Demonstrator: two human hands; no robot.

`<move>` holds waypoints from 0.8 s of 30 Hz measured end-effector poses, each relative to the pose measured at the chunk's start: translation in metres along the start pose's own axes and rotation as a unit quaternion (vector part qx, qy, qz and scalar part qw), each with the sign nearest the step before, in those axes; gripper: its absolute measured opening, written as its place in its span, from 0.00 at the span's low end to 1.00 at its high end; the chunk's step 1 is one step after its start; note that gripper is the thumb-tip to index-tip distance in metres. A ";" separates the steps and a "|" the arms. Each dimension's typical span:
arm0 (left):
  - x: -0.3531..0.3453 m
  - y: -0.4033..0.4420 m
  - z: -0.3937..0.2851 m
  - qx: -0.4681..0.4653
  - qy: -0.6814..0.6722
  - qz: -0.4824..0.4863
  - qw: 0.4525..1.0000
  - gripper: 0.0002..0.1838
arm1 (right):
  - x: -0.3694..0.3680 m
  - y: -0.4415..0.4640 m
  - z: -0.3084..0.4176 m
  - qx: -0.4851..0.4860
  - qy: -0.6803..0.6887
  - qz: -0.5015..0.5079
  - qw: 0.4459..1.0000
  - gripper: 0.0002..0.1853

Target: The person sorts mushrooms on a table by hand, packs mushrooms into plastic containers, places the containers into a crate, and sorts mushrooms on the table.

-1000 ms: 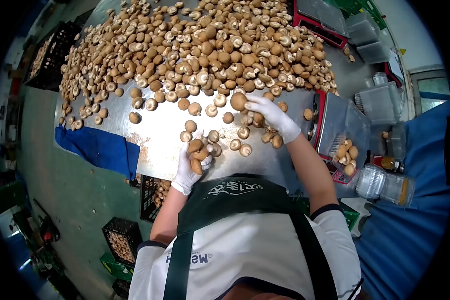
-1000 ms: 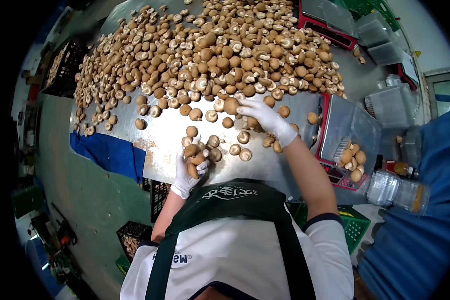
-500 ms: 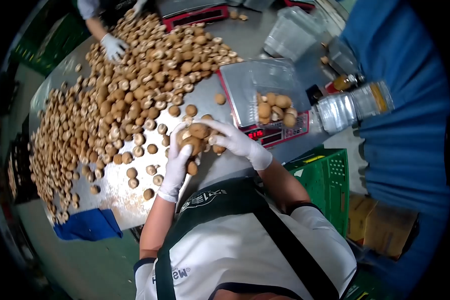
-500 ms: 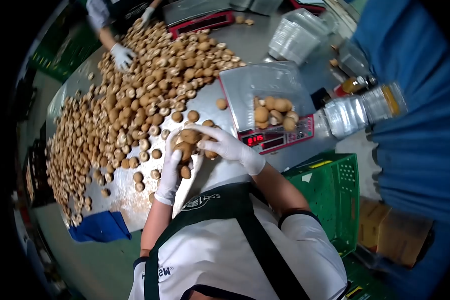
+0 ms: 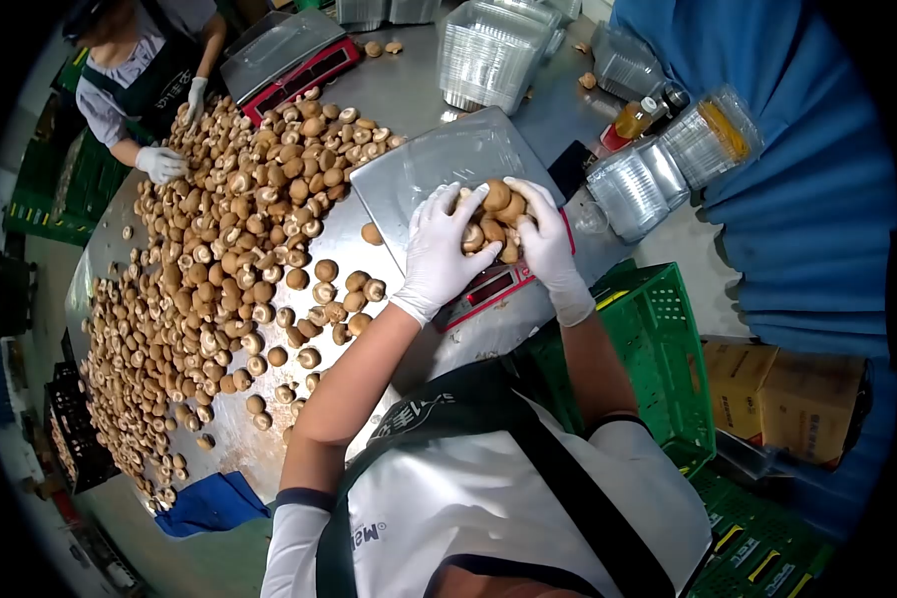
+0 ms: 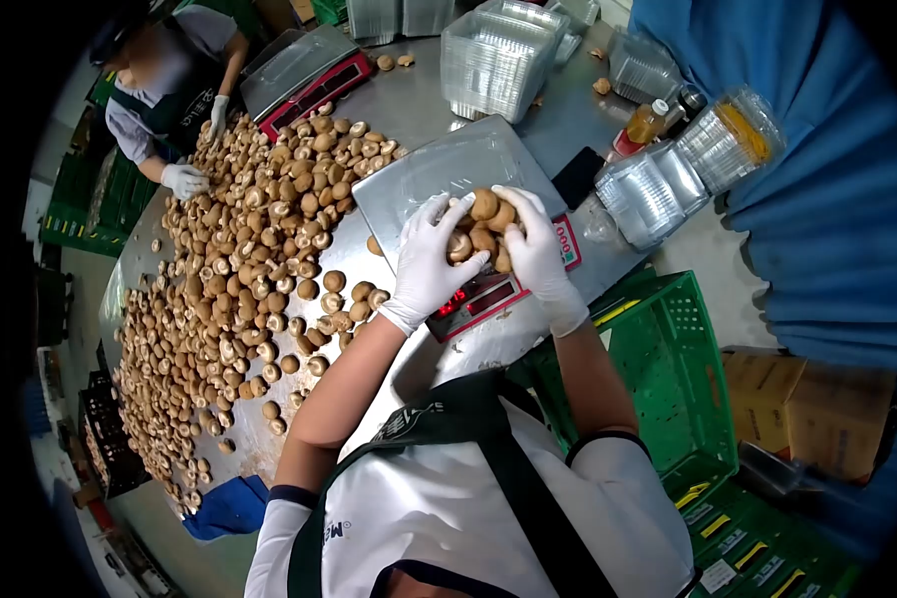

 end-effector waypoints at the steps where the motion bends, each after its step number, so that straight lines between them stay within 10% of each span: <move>1: -0.003 0.002 0.004 -0.003 0.011 -0.008 1.000 0.40 | -0.004 0.002 0.002 0.066 -0.051 -0.033 0.996 0.27; 17: 0.010 -0.014 0.035 0.000 -0.047 -0.043 0.998 0.44 | 0.002 0.040 -0.001 0.022 -0.018 -0.094 0.995 0.20; 24: 0.014 -0.007 0.019 0.068 0.049 -0.053 0.995 0.32 | -0.027 0.053 0.012 0.092 -0.210 0.085 0.970 0.22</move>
Point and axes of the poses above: each hand's wrist, its own y-axis towards the middle knuckle, its own x-axis out of the back of the hand, z = x × y, the point moved 4 cm from there along y, towards the middle knuckle, and after that the axes turned 8 degrees about -y, right-handed, at the moved point
